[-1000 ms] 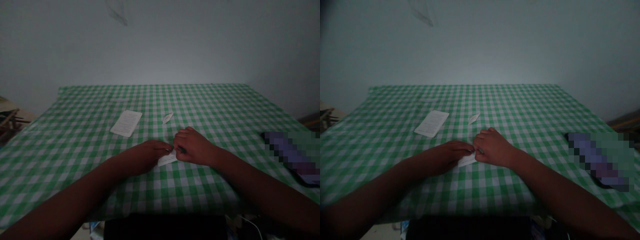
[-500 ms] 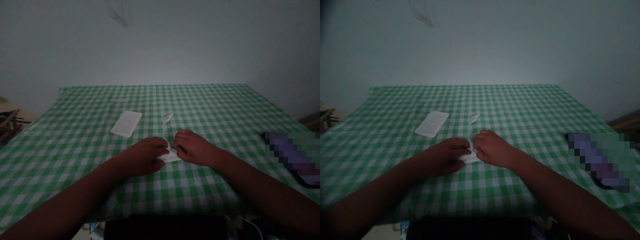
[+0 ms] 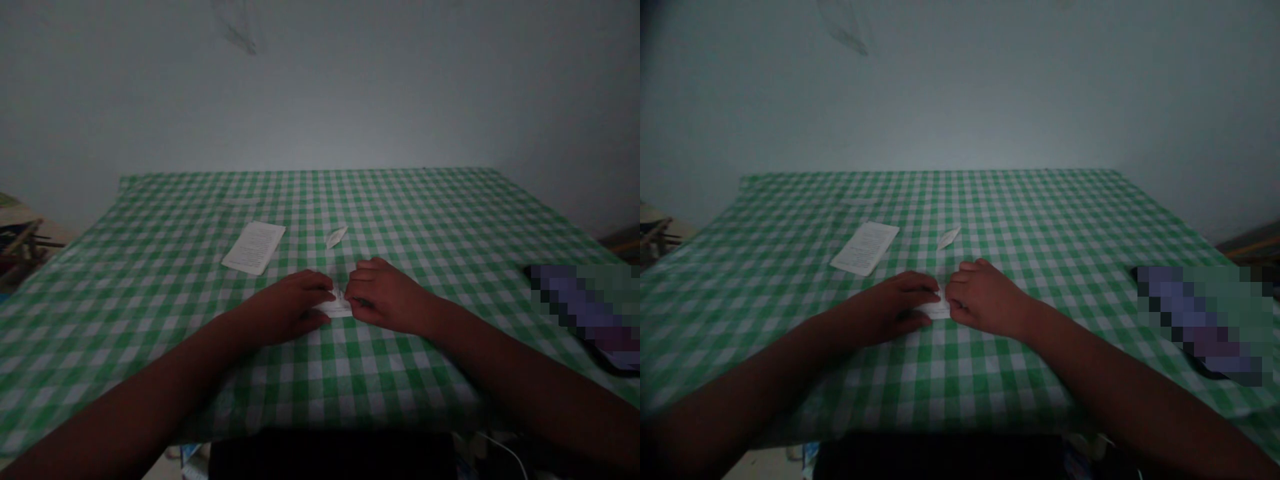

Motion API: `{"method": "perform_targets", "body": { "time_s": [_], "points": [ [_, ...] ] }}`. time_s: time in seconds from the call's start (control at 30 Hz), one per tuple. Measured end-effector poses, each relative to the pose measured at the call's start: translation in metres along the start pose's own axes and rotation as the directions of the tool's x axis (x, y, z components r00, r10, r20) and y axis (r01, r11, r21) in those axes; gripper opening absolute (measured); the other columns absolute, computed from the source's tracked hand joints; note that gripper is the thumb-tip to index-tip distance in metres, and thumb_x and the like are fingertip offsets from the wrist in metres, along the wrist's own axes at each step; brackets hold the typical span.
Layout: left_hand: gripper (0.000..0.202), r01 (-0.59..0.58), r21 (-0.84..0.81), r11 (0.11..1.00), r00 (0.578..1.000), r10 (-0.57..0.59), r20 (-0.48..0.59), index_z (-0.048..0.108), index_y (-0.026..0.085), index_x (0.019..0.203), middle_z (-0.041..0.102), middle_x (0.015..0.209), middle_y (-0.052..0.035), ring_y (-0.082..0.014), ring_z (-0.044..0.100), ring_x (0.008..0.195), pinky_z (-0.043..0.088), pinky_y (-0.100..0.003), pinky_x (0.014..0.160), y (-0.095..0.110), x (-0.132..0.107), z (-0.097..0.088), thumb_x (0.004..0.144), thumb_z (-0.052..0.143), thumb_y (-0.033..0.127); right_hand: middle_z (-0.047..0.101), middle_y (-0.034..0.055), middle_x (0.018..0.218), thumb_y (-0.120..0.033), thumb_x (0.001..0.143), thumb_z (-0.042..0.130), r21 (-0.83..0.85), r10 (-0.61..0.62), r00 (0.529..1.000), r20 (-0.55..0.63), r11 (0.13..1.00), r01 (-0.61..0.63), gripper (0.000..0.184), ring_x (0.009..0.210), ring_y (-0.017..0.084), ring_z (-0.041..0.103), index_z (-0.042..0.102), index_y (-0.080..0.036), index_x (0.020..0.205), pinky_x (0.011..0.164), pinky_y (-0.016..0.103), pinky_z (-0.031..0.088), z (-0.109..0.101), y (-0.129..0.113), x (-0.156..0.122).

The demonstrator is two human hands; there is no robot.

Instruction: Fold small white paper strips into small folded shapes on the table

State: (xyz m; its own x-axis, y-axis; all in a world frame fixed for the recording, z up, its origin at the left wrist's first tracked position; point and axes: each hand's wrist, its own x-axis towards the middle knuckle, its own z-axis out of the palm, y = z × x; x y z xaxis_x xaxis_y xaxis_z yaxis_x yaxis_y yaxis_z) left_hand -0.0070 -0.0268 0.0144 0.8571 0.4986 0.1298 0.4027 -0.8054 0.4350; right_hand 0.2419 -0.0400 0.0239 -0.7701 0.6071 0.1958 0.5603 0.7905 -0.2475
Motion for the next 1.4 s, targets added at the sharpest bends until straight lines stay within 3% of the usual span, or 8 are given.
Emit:
{"method": "perform_targets", "body": {
  "time_s": [0.23, 0.47, 0.8, 1.03, 1.27, 1.4],
  "points": [
    [0.031, 0.000, -0.092, 0.996, 1.000, -0.001, -0.017, 0.063, 0.020, 0.124, 0.056, 0.130, -0.0103, -0.0224, 0.051, 0.123, 0.042, -0.042, 0.107, -0.004, 0.000, -0.002, 0.093, 0.059, 0.026, 0.067, 0.0025, 0.078, -0.029, 0.097, 0.048, -0.174, -0.011, 1.000, 0.012, 0.985, 0.013, 0.024, 0.083, 0.020, 0.048, 0.064, -0.019, 0.082, 0.075, 0.038, 0.026, 0.000, -0.004, -0.001],
    [0.026, -0.004, 0.005, 1.000, 0.999, 0.004, -0.035, 0.067, 0.018, 0.116, 0.059, 0.122, -0.0105, -0.0217, 0.053, 0.115, 0.045, -0.040, 0.103, 0.003, 0.005, -0.001, 0.098, 0.048, 0.022, 0.066, 0.0024, 0.077, -0.026, 0.092, 0.051, -0.200, -0.008, 1.000, 0.003, 0.980, 0.008, 0.019, 0.082, 0.020, 0.049, 0.060, -0.018, 0.077, 0.074, 0.038, 0.024, 0.000, -0.004, 0.000],
    [0.022, 0.016, 0.131, 0.991, 0.997, -0.006, -0.075, 0.064, 0.018, 0.110, 0.062, 0.115, -0.0076, -0.0216, 0.055, 0.105, 0.045, -0.041, 0.096, 0.001, 0.009, 0.012, 0.093, 0.050, 0.014, 0.060, 0.0019, 0.071, -0.020, 0.085, 0.051, -0.135, 0.045, 0.999, -0.014, 0.990, -0.047, 0.013, 0.078, 0.018, 0.047, 0.057, -0.018, 0.074, 0.076, 0.037, 0.028, 0.002, -0.004, 0.003],
    [0.022, 0.044, 0.136, 0.990, 0.998, -0.037, -0.054, 0.063, 0.019, 0.111, 0.061, 0.116, -0.0056, -0.0216, 0.055, 0.106, 0.043, -0.041, 0.097, 0.005, 0.008, 0.008, 0.093, 0.052, 0.017, 0.060, 0.0027, 0.072, -0.017, 0.084, 0.051, -0.097, 0.063, 0.998, 0.007, 0.993, -0.062, 0.012, 0.079, 0.019, 0.048, 0.059, -0.017, 0.075, 0.075, 0.035, 0.029, 0.001, -0.003, 0.001],
    [0.022, 0.054, 0.133, 0.990, 0.998, -0.049, -0.041, 0.062, 0.019, 0.110, 0.061, 0.116, -0.0052, -0.0211, 0.055, 0.107, 0.042, -0.040, 0.097, 0.007, 0.008, 0.006, 0.091, 0.052, 0.016, 0.065, 0.0042, 0.079, -0.018, 0.090, 0.049, -0.039, 0.083, 0.997, -0.004, 0.996, -0.083, 0.017, 0.085, 0.020, 0.051, 0.065, -0.017, 0.086, 0.077, 0.036, 0.030, -0.004, -0.001, -0.001],
    [0.019, 0.079, 0.152, 0.985, 0.996, -0.071, -0.060, 0.063, 0.019, 0.109, 0.062, 0.115, -0.0051, -0.0223, 0.055, 0.106, 0.043, -0.041, 0.095, 0.008, 0.009, 0.008, 0.092, 0.055, 0.022, 0.064, 0.0029, 0.076, -0.022, 0.094, 0.048, -0.007, 0.071, 0.997, -0.025, 0.997, -0.071, 0.021, 0.081, 0.019, 0.051, 0.066, -0.018, 0.084, 0.077, 0.036, 0.029, -0.004, -0.006, 0.000]
  ]
}}
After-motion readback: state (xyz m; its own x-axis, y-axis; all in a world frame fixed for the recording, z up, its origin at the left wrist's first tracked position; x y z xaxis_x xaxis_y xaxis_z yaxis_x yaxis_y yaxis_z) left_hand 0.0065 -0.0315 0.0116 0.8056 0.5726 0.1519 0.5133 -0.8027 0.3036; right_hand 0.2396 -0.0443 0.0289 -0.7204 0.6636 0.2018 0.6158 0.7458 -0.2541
